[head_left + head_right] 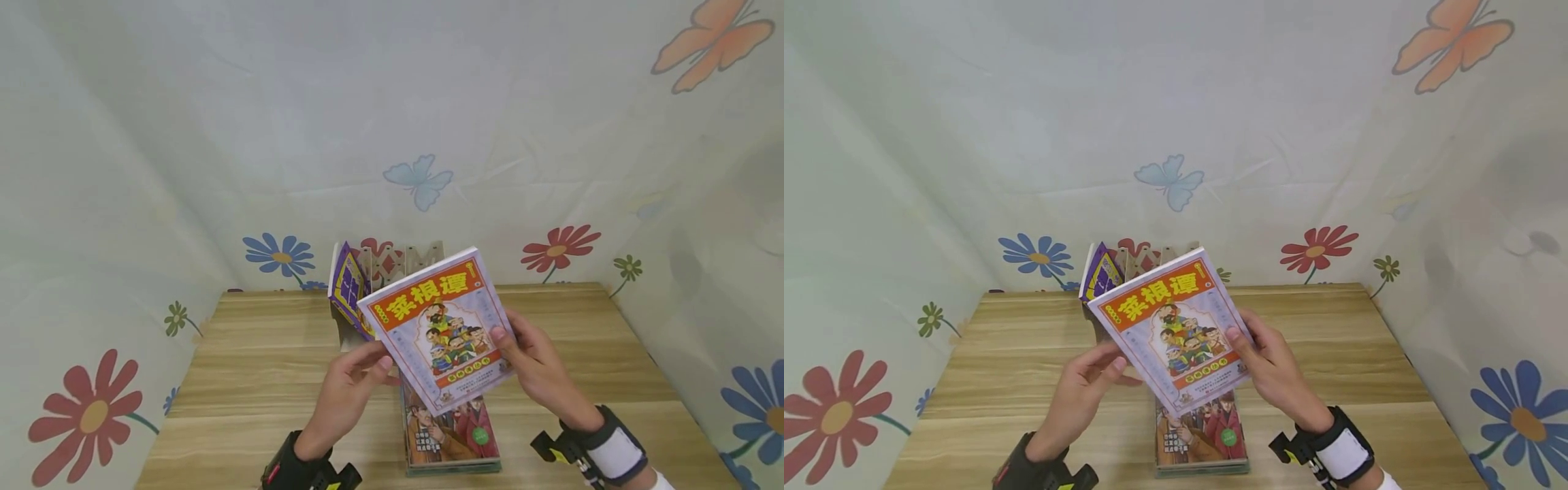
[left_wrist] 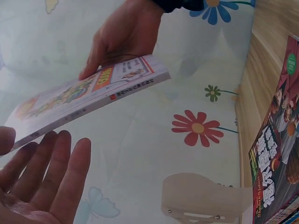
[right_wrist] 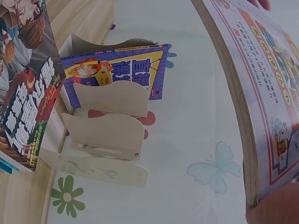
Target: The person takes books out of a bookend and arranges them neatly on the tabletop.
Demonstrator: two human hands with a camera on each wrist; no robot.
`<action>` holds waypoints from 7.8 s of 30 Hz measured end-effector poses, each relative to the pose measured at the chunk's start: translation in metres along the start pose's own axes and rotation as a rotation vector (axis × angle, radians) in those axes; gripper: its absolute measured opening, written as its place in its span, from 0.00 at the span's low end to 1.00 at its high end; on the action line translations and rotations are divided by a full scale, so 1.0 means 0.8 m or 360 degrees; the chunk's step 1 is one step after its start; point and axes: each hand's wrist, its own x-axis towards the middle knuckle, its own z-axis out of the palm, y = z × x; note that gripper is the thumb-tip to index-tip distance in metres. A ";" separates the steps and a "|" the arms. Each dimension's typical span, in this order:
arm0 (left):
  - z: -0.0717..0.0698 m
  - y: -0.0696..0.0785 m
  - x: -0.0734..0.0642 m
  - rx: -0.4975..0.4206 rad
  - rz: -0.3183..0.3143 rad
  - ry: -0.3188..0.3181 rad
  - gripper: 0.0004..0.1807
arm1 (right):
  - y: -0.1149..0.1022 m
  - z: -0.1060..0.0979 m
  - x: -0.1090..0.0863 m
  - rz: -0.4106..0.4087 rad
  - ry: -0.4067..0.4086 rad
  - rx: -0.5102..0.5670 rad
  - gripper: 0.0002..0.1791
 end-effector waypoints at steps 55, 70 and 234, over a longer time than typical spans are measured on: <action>0.013 -0.094 -0.020 0.0142 -0.0654 0.0276 0.17 | 0.068 0.021 -0.066 0.0672 0.0226 -0.0213 0.23; 0.010 -0.132 -0.037 0.0256 -0.0758 0.0254 0.16 | 0.100 0.035 -0.080 0.0876 0.0207 -0.0279 0.23; -0.127 -0.132 0.071 0.1036 -0.0214 0.0708 0.31 | 0.070 0.058 -0.033 0.0252 -0.0214 -0.0797 0.38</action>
